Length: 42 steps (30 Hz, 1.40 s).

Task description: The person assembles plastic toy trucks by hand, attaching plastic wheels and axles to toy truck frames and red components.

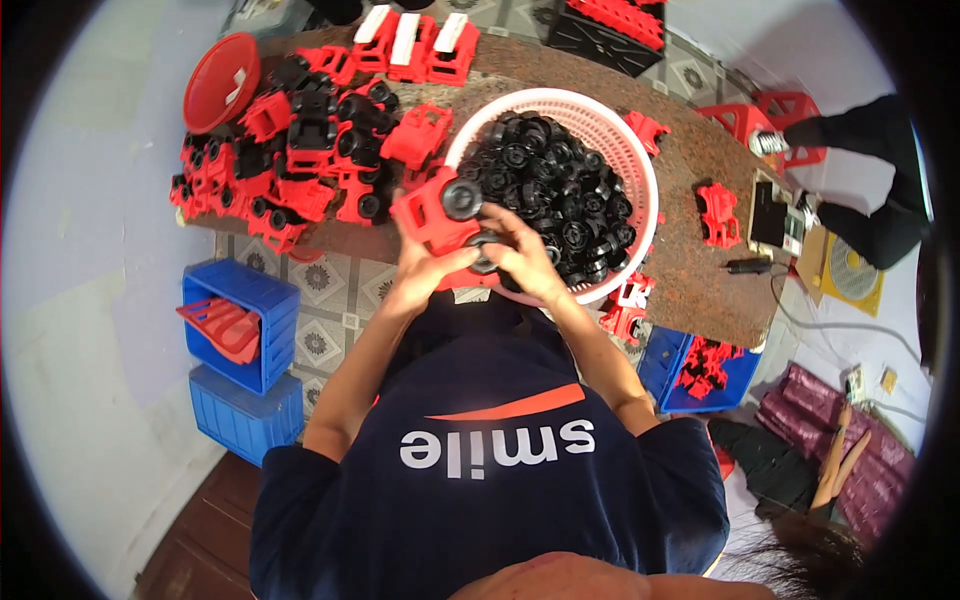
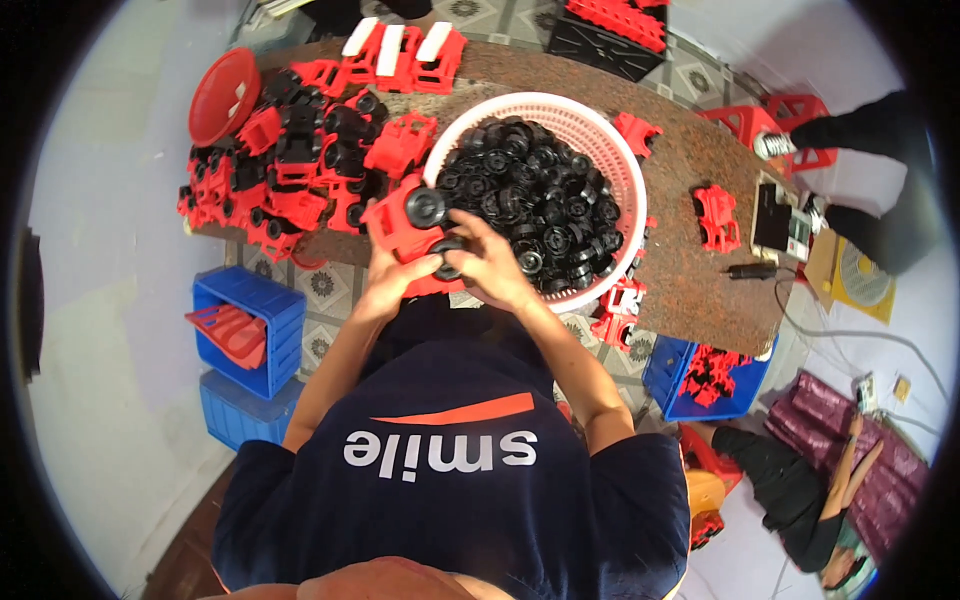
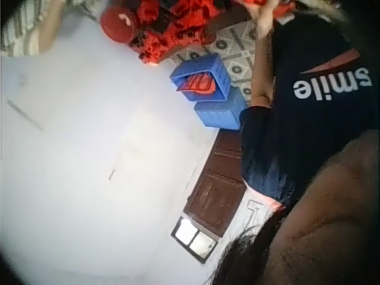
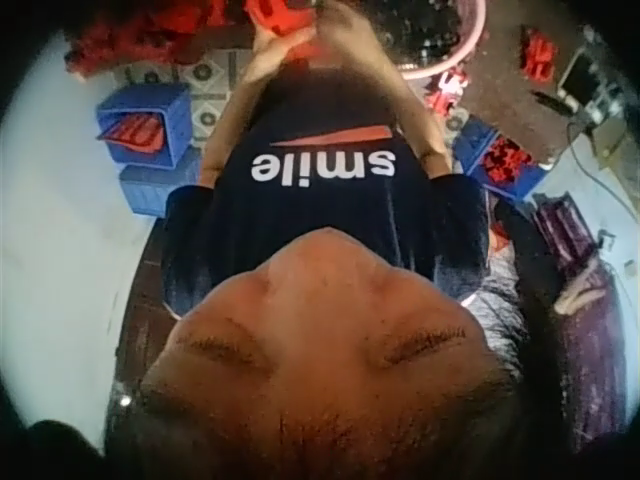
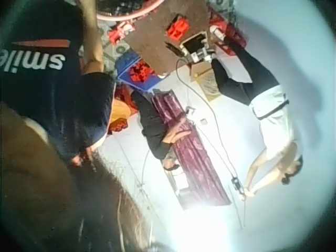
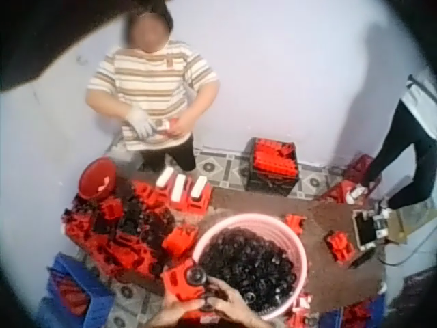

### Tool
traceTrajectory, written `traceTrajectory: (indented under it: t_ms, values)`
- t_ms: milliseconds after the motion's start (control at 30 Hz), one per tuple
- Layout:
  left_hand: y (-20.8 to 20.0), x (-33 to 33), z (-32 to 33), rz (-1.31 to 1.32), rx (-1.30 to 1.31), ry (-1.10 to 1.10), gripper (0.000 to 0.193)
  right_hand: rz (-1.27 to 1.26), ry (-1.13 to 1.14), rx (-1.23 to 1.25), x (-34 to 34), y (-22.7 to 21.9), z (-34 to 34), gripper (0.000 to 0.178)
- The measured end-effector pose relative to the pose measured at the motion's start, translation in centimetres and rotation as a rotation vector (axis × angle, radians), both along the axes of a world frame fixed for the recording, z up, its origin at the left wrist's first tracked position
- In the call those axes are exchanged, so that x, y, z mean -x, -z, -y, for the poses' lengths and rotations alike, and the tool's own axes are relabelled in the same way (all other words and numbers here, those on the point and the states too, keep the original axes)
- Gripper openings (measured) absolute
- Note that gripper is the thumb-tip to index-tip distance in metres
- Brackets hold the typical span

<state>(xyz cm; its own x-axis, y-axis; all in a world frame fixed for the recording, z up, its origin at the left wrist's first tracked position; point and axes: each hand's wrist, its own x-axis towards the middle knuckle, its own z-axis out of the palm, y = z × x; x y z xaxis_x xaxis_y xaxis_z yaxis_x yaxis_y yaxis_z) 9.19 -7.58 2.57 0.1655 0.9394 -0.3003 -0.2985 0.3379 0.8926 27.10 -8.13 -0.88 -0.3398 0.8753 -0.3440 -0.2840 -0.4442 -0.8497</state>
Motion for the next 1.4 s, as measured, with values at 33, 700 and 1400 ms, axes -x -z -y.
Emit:
traceTrajectory:
  t_ms: [33, 700, 1400]
  values:
    - [0.9, 0.6, 0.4, -0.014, -0.020, -0.027, 0.099, 0.052, 0.006, -0.057, 0.9, 0.9, 0.5, 0.072]
    - [10.8, 7.1, -4.6, -0.495, -0.094, -0.416, 0.119, 1.211, 0.476, 0.509, -22.8, 14.8, 19.2, 0.117]
    - [-0.6, 2.3, -5.0, -0.009, 0.011, 0.407, 0.084, 0.665, 0.351, -0.472, 0.7, 0.0, 2.2, 0.050]
